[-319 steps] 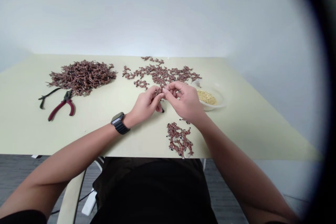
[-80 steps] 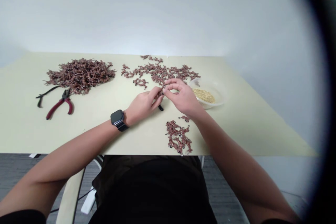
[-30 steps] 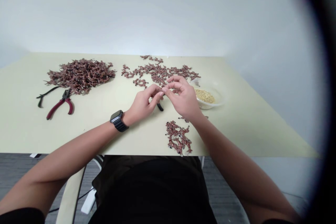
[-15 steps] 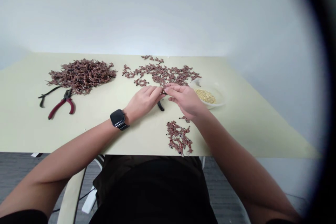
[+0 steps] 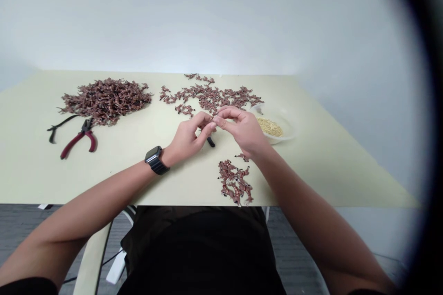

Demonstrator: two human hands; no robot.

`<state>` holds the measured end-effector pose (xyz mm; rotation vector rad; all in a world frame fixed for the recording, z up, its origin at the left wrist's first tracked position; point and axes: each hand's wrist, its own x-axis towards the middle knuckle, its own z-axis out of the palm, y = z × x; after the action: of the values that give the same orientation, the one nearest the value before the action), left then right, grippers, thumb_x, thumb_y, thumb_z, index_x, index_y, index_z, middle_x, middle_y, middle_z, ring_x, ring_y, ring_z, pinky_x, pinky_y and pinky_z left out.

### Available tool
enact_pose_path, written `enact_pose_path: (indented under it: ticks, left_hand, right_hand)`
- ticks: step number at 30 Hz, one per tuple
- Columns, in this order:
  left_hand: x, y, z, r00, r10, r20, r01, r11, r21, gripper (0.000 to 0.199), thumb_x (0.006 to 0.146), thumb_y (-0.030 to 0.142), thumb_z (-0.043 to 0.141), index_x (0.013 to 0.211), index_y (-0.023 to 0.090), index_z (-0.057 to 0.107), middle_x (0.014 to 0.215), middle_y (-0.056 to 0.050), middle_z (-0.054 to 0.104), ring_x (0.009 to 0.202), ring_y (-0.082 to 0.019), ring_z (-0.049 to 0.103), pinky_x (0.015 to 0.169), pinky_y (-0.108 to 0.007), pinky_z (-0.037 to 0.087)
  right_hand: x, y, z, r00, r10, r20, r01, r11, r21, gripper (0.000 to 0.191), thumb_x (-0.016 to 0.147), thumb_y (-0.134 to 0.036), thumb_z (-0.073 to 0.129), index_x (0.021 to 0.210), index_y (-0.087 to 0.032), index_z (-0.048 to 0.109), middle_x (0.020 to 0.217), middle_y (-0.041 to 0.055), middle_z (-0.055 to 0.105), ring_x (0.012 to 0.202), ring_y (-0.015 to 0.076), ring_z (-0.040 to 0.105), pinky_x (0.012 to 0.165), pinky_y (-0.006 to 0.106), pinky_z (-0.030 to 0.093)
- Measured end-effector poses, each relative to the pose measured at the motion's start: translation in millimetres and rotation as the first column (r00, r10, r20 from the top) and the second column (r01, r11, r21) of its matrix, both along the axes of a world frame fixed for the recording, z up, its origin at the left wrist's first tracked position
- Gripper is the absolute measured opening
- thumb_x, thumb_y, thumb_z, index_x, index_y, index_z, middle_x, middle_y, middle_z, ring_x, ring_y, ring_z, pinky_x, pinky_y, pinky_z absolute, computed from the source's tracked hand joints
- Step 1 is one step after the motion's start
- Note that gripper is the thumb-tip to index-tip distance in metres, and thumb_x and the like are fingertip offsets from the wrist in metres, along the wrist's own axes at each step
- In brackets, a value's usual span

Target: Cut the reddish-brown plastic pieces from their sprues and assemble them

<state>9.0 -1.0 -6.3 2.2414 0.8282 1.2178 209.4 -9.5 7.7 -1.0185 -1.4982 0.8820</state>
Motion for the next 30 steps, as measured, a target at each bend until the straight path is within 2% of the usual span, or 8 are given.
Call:
enact_pose_path:
  ticks: [5, 9, 13, 15, 19, 23, 27, 30]
  left_hand:
    - [2, -1, 0.4, 0.999, -0.023, 0.049, 0.028, 0.996, -0.083, 0.025, 0.109, 0.044, 0.057, 0.109, 0.020, 0.062, 0.093, -0.006, 0.078, 0.076, -0.014, 0.073, 0.070, -0.027, 0.056]
    - [2, -1, -0.5, 0.999, -0.002, 0.042, 0.006, 0.996, -0.090, 0.024, 0.109, 0.044, 0.057, 0.109, 0.020, 0.062, 0.092, -0.005, 0.078, 0.076, -0.014, 0.072, 0.072, -0.027, 0.056]
    - [2, 0, -1.7, 0.998, -0.006, 0.058, 0.012, 0.994, -0.104, 0.025, 0.109, 0.044, 0.057, 0.108, 0.020, 0.062, 0.092, -0.006, 0.077, 0.077, -0.014, 0.072, 0.071, -0.027, 0.056]
    - [2, 0, -1.9, 0.998, -0.012, 0.059, 0.018, 0.994, -0.104, 0.024, 0.109, 0.044, 0.057, 0.108, 0.020, 0.062, 0.093, -0.006, 0.077, 0.078, -0.014, 0.072, 0.070, -0.027, 0.056]
    - [1, 0, -2.4, 1.000, -0.001, 0.019, 0.002, 0.999, -0.036, 0.023, 0.110, 0.042, 0.056, 0.109, 0.020, 0.062, 0.093, -0.005, 0.076, 0.077, -0.014, 0.071, 0.071, -0.027, 0.054]
    - [-3, 3, -3.4, 0.994, 0.064, -0.087, -0.050, 0.986, 0.161, 0.020, 0.110, 0.040, 0.055, 0.109, 0.021, 0.062, 0.088, -0.003, 0.071, 0.072, -0.013, 0.065, 0.066, -0.026, 0.050]
    - [-9, 12, -2.2, 0.968, 0.101, -0.231, 0.007, 0.904, 0.427, 0.019, 0.111, 0.036, 0.053, 0.115, 0.019, 0.062, 0.095, -0.009, 0.072, 0.083, -0.019, 0.066, 0.075, -0.033, 0.053]
    - [-12, 16, -1.3, 0.959, 0.106, -0.261, 0.036, 0.873, 0.487, 0.021, 0.110, 0.036, 0.053, 0.118, 0.018, 0.062, 0.101, -0.012, 0.074, 0.090, -0.022, 0.069, 0.081, -0.037, 0.055]
  right_hand:
    - [-3, -5, 5.5, 0.994, -0.073, 0.081, 0.060, 0.986, 0.154, 0.015, 0.089, -0.037, 0.082, 0.088, -0.023, 0.076, 0.120, 0.0086, 0.065, 0.112, 0.0246, 0.066, 0.079, 0.037, 0.056]
    - [-5, -8, 9.2, 0.977, -0.135, 0.165, 0.092, 0.965, 0.244, 0.007, 0.093, -0.027, 0.074, 0.088, -0.023, 0.075, 0.121, 0.0089, 0.066, 0.112, 0.0246, 0.065, 0.083, 0.039, 0.055]
    - [-3, -9, 11.1, 0.967, -0.132, 0.218, 0.074, 0.964, 0.256, 0.008, 0.095, -0.029, 0.071, 0.089, -0.024, 0.074, 0.123, 0.0089, 0.065, 0.112, 0.0250, 0.064, 0.084, 0.040, 0.055]
    - [-2, -9, 11.9, 0.966, -0.130, 0.224, 0.073, 0.966, 0.248, 0.008, 0.094, -0.030, 0.073, 0.090, -0.024, 0.075, 0.115, 0.0076, 0.065, 0.103, 0.0230, 0.063, 0.077, 0.038, 0.052]
    - [2, -10, 13.3, 0.983, -0.014, 0.185, 0.003, 0.998, 0.062, 0.015, 0.096, -0.038, 0.073, 0.092, -0.024, 0.074, 0.078, 0.0005, 0.057, 0.069, 0.0153, 0.049, 0.060, 0.032, 0.039]
    - [2, -11, 14.6, 0.996, 0.093, 0.015, -0.089, 0.981, -0.173, 0.027, 0.092, -0.049, 0.078, 0.094, -0.022, 0.074, 0.075, -0.0002, 0.058, 0.062, 0.0125, 0.043, 0.056, 0.031, 0.034]
    - [0, -11, 16.1, 0.939, 0.200, -0.282, -0.296, 0.885, -0.360, 0.036, 0.081, -0.050, 0.090, 0.081, -0.020, 0.070, 0.066, -0.0045, 0.044, 0.056, 0.0090, 0.027, 0.051, 0.029, 0.020]
    - [1, -9, 16.8, 0.863, 0.276, -0.423, -0.448, 0.804, -0.389, 0.037, 0.078, -0.046, 0.093, 0.076, -0.019, 0.068, 0.063, -0.0082, 0.031, 0.057, 0.0086, 0.017, 0.052, 0.029, 0.015]
